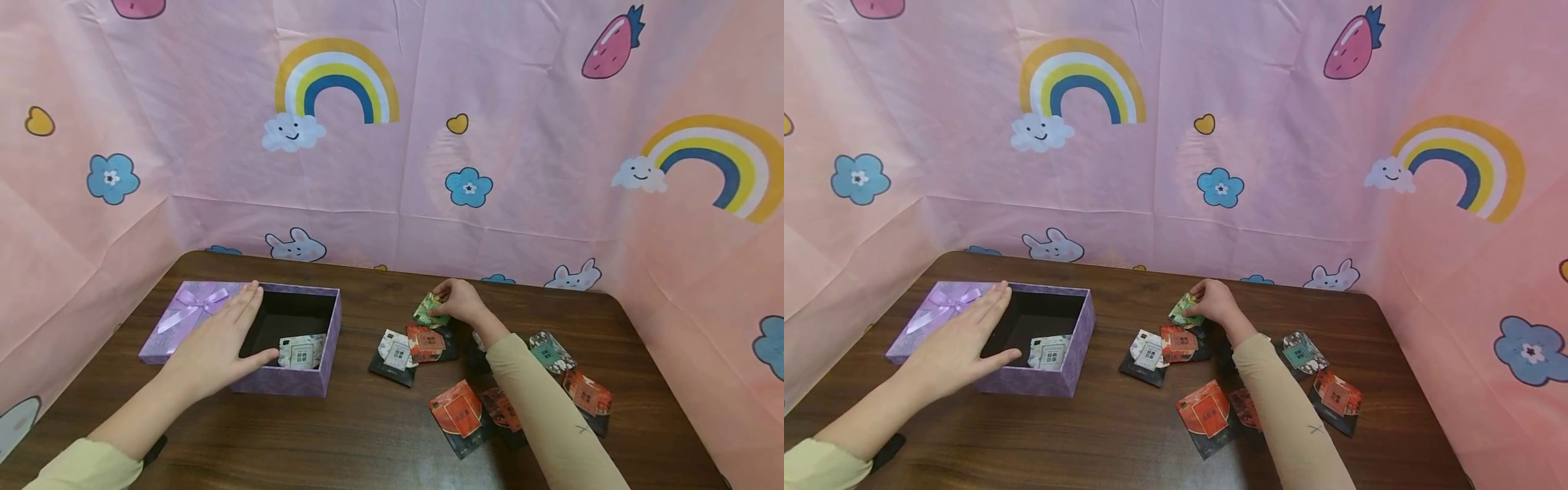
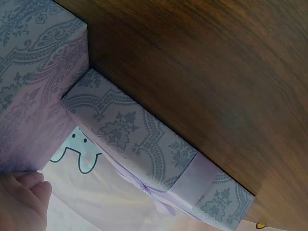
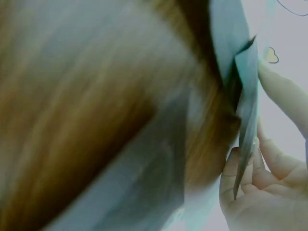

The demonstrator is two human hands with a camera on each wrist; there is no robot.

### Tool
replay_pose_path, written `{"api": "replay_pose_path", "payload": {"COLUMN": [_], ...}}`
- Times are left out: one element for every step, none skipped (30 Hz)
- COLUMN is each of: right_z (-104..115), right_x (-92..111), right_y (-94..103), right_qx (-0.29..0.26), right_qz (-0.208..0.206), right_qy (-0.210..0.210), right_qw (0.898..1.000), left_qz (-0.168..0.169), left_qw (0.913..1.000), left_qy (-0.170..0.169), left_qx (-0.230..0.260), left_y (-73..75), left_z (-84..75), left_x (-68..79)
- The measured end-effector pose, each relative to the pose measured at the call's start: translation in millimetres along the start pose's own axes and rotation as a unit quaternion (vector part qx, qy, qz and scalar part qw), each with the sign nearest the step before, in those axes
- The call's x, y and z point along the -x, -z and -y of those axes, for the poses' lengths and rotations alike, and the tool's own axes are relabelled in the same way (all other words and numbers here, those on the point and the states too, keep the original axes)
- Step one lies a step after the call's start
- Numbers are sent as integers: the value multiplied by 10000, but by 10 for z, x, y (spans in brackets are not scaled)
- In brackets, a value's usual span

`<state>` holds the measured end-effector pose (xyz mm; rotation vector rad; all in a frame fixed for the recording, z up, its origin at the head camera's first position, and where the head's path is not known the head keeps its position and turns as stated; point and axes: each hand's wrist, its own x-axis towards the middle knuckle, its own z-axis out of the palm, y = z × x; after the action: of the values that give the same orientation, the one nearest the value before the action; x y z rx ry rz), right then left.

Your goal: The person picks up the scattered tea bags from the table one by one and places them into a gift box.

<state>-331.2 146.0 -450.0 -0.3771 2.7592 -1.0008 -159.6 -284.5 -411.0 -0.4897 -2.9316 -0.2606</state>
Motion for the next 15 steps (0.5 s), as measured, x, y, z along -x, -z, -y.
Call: {"api": "replay_pose_path", "payload": {"right_z": [-1,-4,-5,-7,-7,-4,2,8,21,35,47,57,69,80,94], "right_x": [-4,-8,-12,-17,-20,-20,-18,-15,-11,-4,0,3,5,5,6], "right_y": [-4,-8,-10,-9,-6,1,13,25,41,58,71,84,95,104,114], "right_qx": [-35,-65,-100,-139,-161,-182,-220,-236,-279,-325,-392,-472,-538,-606,-688], "right_qz": [-21,-39,-53,-66,-80,-75,-77,-87,-97,-111,-132,-165,-217,-267,-319], "right_qy": [0,6,17,22,46,69,89,131,160,191,213,232,262,279,282], "right_qw": [10000,10000,9999,9999,9998,9998,9997,9996,9994,9992,9989,9985,9980,9974,9967], "left_qz": [-3,-3,-5,-8,-11,-13,-11,-12,-11,-10,-10,-7,-4,-5,0], "left_qw": [10000,10000,10000,10000,10000,10000,10000,10000,10000,10000,10000,10000,10000,10000,10000], "left_qy": [-1,-2,-4,-10,-13,-16,-16,-13,-10,-6,0,4,5,8,13], "left_qx": [-10,-15,-16,-25,-28,-29,-27,-19,-11,-7,-6,-11,-9,-5,-5], "left_y": [-1,-1,-2,-2,-2,-1,-1,0,1,2,3,5,6,8,10], "left_z": [0,-1,-2,-3,-4,-5,-6,-8,-9,-11,-12,-13,-14,-16,-17], "left_x": [1,2,3,4,5,5,5,6,6,7,7,6,7,9,10]}}
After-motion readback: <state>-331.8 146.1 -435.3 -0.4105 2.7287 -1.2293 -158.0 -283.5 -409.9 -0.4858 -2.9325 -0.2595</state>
